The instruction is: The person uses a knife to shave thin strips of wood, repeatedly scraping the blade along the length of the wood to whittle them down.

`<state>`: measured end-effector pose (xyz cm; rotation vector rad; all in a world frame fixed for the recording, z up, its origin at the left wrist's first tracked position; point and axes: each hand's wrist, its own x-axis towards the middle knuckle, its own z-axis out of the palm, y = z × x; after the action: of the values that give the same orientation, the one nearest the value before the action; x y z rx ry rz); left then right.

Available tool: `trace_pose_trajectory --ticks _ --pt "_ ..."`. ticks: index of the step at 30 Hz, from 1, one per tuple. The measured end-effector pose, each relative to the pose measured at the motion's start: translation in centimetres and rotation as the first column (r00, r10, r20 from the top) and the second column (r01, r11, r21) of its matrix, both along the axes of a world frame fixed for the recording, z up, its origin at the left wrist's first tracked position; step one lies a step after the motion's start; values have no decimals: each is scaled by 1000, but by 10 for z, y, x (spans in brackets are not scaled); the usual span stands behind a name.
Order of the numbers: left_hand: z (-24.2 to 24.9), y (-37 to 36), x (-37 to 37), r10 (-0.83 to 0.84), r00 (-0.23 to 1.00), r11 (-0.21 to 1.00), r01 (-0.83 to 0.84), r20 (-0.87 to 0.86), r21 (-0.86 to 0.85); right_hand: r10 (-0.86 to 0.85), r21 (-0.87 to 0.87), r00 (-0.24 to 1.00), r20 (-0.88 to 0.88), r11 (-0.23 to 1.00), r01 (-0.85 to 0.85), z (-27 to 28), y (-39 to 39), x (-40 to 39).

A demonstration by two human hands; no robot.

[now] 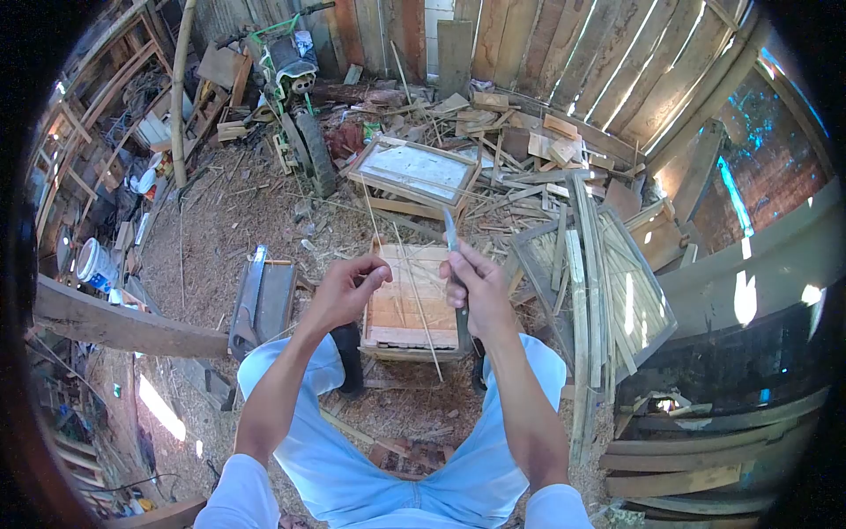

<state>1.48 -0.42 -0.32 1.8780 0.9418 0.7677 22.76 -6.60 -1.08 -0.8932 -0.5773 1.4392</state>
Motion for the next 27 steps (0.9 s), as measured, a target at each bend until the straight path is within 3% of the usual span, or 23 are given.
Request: trace_pose_trajectory --ticks 3,8,10,13,15,18,21,25,27 --pt "10 -3 3 -14 998 998 11 -53 -57 134 -48 987 84 990 -130 1 -4 -13" --pt "-1 -1 1 -40 999 998 38 -36 -48 143 -44 986 82 989 -139 -4 2 -9" --pt "0 1 -4 -47 997 997 43 -58 -70 0 -80 997 72 997 6 0 3 1" --pt "0 3 -10 -32 996 998 28 -79 -51 -39 -43 999 7 998 39 2 5 17" --pt "2 2 -10 -8 987 999 13 -162 31 -39 -38 999 16 999 39 1 4 13" --pt "0 -4 0 43 989 986 -19 -140 164 40 -121 996 74 992 -31 -2 0 -8" --pt "-4 -5 8 82 991 961 -52 -102 271 268 -132 956 115 958 -253 -10 -5 -37" --pt "4 -4 4 95 981 964 -49 -168 263 205 -140 979 -4 969 -203 2 -1 -19" --pt "7 -3 8 44 994 980 -25 -96 195 184 -128 983 13 975 -181 1 -1 -19"
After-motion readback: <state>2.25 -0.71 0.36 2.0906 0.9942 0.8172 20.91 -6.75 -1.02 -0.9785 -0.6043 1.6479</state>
